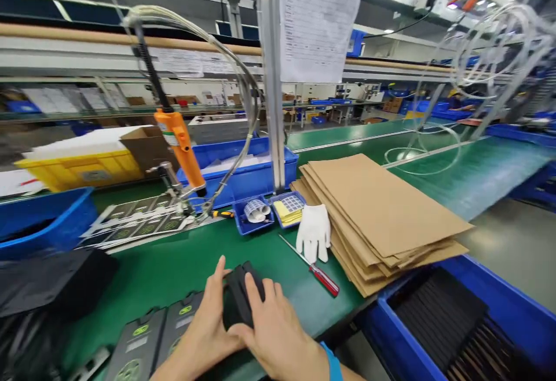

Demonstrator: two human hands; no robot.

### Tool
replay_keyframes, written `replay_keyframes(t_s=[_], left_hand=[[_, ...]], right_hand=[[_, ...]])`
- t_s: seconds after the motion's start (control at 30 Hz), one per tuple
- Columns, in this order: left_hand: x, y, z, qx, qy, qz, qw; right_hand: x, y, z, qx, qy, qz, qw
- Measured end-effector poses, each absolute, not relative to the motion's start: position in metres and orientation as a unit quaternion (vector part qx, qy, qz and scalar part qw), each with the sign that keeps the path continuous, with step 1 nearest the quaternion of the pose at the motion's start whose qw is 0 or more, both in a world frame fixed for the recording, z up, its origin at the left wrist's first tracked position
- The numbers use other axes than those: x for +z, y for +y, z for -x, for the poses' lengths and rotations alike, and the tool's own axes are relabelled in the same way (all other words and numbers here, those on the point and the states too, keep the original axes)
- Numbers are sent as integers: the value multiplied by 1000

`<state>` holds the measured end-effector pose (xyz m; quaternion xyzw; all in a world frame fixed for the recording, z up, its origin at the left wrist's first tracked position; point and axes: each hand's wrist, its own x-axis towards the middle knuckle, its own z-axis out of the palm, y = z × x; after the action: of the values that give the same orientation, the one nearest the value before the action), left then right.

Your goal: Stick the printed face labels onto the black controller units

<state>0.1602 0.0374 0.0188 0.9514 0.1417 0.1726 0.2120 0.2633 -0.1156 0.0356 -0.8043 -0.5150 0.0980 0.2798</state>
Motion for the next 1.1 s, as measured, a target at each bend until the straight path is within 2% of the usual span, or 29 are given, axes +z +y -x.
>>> replay_keyframes(t_s=[0.2,0.27,0.4,0.47,0.53,0.63,0.7,0.77,0.87,1.0,1.1], left_hand=[[54,50,-128,-61,251,-959,117],[58,51,-120,-37,244,-957,154],[41,38,-123,122,219,-917,309],[35,37,-124,129,201,-902,359],[37,44,-118,49,209,-925,313],[56,66,-95,-100,295,-942,126],[69,80,-78,-129,321,-935,76],[77,84,-67,-101,305,-941,107],[72,71,-72,9,272,-941,201],[29,42,-108,176,225,-909,304],[-11,29,-130,282,177,-883,331]], right_hand=[[28,-108,-263,73,-519,818,235],[23,-104,-264,57,-524,820,224],[21,-98,-263,73,-523,821,219],[25,-98,-262,95,-521,822,209],[30,-98,-261,112,-521,823,197],[37,-100,-260,131,-520,823,188],[40,-101,-262,143,-520,821,186],[42,-103,-265,158,-521,817,189],[44,-104,-269,186,-521,808,202],[50,-97,-267,178,-517,810,212],[58,-88,-264,159,-490,829,217]])
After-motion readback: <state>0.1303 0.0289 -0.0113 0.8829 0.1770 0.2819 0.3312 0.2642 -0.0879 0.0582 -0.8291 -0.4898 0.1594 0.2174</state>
